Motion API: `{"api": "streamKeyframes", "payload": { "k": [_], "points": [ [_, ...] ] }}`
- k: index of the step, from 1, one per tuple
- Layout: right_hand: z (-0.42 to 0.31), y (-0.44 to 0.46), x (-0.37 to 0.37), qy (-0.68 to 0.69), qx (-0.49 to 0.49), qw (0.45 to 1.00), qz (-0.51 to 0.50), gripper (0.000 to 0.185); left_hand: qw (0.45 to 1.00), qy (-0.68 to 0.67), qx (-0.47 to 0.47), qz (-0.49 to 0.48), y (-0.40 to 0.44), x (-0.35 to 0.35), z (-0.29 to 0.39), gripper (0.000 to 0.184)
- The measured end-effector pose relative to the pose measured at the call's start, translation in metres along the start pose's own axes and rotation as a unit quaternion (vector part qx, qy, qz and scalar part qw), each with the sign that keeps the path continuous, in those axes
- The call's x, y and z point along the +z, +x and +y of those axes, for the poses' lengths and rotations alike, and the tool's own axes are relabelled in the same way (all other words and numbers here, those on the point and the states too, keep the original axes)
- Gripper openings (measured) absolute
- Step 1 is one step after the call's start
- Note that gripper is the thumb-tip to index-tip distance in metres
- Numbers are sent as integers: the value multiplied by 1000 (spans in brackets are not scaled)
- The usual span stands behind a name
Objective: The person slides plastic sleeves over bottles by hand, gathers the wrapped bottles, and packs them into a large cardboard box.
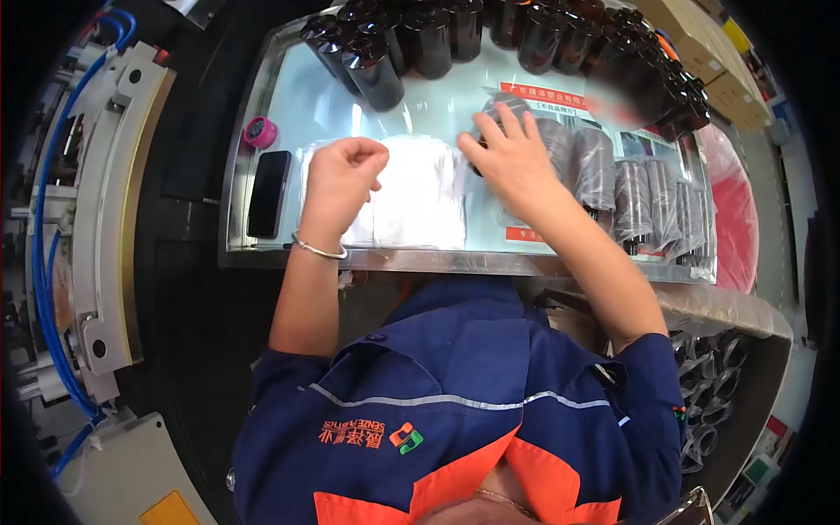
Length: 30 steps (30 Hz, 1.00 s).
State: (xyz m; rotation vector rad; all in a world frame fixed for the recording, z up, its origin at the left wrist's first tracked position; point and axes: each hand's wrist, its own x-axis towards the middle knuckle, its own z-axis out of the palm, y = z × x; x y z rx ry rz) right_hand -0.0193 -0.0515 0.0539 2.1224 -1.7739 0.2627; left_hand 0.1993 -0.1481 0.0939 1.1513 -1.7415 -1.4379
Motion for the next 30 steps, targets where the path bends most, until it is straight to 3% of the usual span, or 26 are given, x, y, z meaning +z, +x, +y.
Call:
{"api": "streamKeyframes", "payload": {
  "k": [1, 2, 3, 5, 6, 7, 9, 11, 13, 15, 17, 19, 21, 22, 23, 25, 26, 27, 29, 30],
  "points": [
    [1, 2, -5, 0, -2, 1000, -4, 42, 995, 101, -18, -16, 2, 1, -14, 17],
    [3, 4, -13, -16, -10, 994, -111, 46, 978, 201, -36, -34, 4, 2, -25, 21],
    [6, 8, -22, -32, -19, 975, -217, 51, 979, 198, -39, -35, 3, 5, -32, 21],
    [5, 30, -35, -6, 2, 968, -249, 59, 908, 409, 58, -66, -2, 15, -39, 33],
    [6, 43, -36, 37, 28, 972, -230, 62, 903, 418, 28, -92, -2, 18, -35, 29],
    [7, 56, -35, 81, 55, 973, -209, 65, 904, 416, 27, -93, -1, 17, -37, 29],
    [8, 82, -25, 143, 58, 985, -70, 74, 898, 423, 35, -114, 3, 16, -45, 24],
    [5, 116, -20, 176, 107, 978, -40, 85, 908, 404, 45, -105, 4, 13, -55, 21],
    [-1, 145, -13, 177, 117, 976, -47, 87, 915, 388, 57, -96, 6, 8, -56, 19],
    [-8, 165, -5, 181, 127, 974, -54, 89, 961, 260, 4, -94, 5, 2, -53, 14],
    [-18, 175, 5, 172, 110, 974, -100, 73, 968, 234, 4, -86, 4, 1, -51, 12],
    [-25, 175, 14, 187, 127, 965, -131, 73, 976, 206, 2, -75, 3, -1, -50, 9],
    [-30, 165, 26, 193, 162, 968, 4, 74, 980, 153, -66, -105, 2, -4, -48, 9],
    [-29, 160, 31, 195, 160, 968, 4, 74, 980, 154, -66, -103, 0, -6, -45, 9],
    [-25, 153, 35, 241, 156, 956, 66, 71, 986, 89, -105, -99, -1, -9, -40, 9],
    [-16, 140, 36, 328, 145, 914, 188, 67, 985, 25, -142, -92, -3, -16, -37, 9],
    [-13, 133, 35, 307, 152, 902, 264, 69, 983, -36, -144, -106, -4, -22, -38, 9],
    [-11, 122, 30, 362, 214, 868, 264, 71, 977, -96, -145, -121, -4, -27, -39, 10],
    [-9, 97, 26, 595, 251, 720, 254, 55, 975, -120, -136, -132, -4, -29, -41, 10],
    [-9, 81, 1, 710, 264, 621, 200, 51, 973, -135, -137, -125, -4, -25, -39, 11]
  ]
}}
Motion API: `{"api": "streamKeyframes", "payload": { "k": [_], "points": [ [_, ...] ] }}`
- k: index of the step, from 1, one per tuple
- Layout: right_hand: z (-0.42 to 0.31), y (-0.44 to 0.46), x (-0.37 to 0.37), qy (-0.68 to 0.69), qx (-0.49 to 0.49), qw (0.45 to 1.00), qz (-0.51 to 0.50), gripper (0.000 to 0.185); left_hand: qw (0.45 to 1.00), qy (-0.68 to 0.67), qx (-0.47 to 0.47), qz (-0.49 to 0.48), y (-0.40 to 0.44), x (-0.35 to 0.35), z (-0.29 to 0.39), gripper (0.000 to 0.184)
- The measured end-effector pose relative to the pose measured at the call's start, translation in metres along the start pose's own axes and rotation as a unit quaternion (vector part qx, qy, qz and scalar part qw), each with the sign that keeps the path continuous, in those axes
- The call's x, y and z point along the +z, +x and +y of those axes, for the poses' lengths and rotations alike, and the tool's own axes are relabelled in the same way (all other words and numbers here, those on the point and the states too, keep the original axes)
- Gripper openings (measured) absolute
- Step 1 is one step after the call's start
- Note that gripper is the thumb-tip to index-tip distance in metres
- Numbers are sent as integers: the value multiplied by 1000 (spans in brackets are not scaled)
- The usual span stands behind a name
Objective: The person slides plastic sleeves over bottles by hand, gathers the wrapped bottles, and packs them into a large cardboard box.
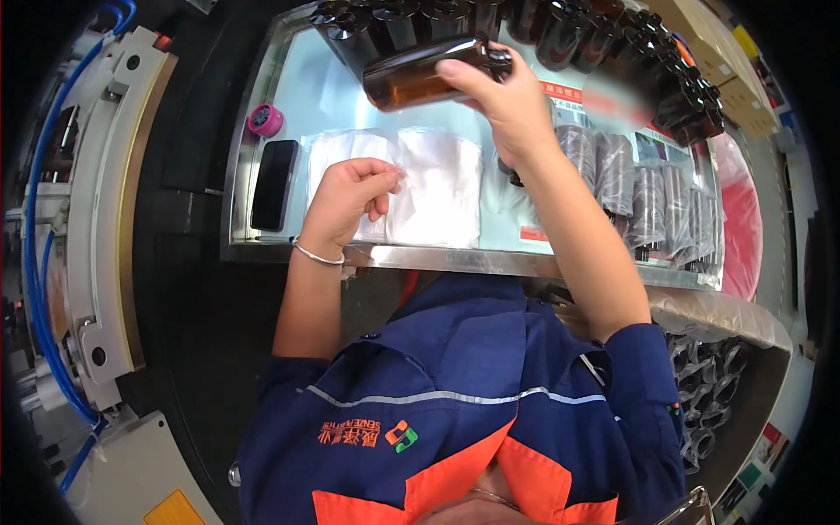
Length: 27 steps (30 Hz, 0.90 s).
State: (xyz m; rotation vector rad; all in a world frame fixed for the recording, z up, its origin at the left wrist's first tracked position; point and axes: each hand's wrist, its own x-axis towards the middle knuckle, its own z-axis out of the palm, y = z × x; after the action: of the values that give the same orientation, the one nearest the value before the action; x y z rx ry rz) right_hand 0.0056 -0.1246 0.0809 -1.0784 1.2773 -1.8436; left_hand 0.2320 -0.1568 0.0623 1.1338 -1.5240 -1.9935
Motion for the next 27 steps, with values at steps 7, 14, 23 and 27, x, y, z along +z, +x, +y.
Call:
{"api": "streamKeyframes", "payload": {
  "k": [7, 14, 23, 27],
  "points": [
    [-23, -86, -6, 308, 210, 927, -22, 44, 992, -73, 102, -7, 5, 52, -1, 10],
    [-33, -94, -39, 328, 139, 934, 20, 43, 983, -168, 68, -40, 8, 50, -6, 8],
    [-66, -109, -59, -178, -211, 961, -9, 68, 922, -308, 141, -190, -1, 56, 10, 12],
    [-60, -117, -49, -300, -295, 906, -52, 72, 959, -165, 194, -127, -4, 60, 19, 10]
  ]
}}
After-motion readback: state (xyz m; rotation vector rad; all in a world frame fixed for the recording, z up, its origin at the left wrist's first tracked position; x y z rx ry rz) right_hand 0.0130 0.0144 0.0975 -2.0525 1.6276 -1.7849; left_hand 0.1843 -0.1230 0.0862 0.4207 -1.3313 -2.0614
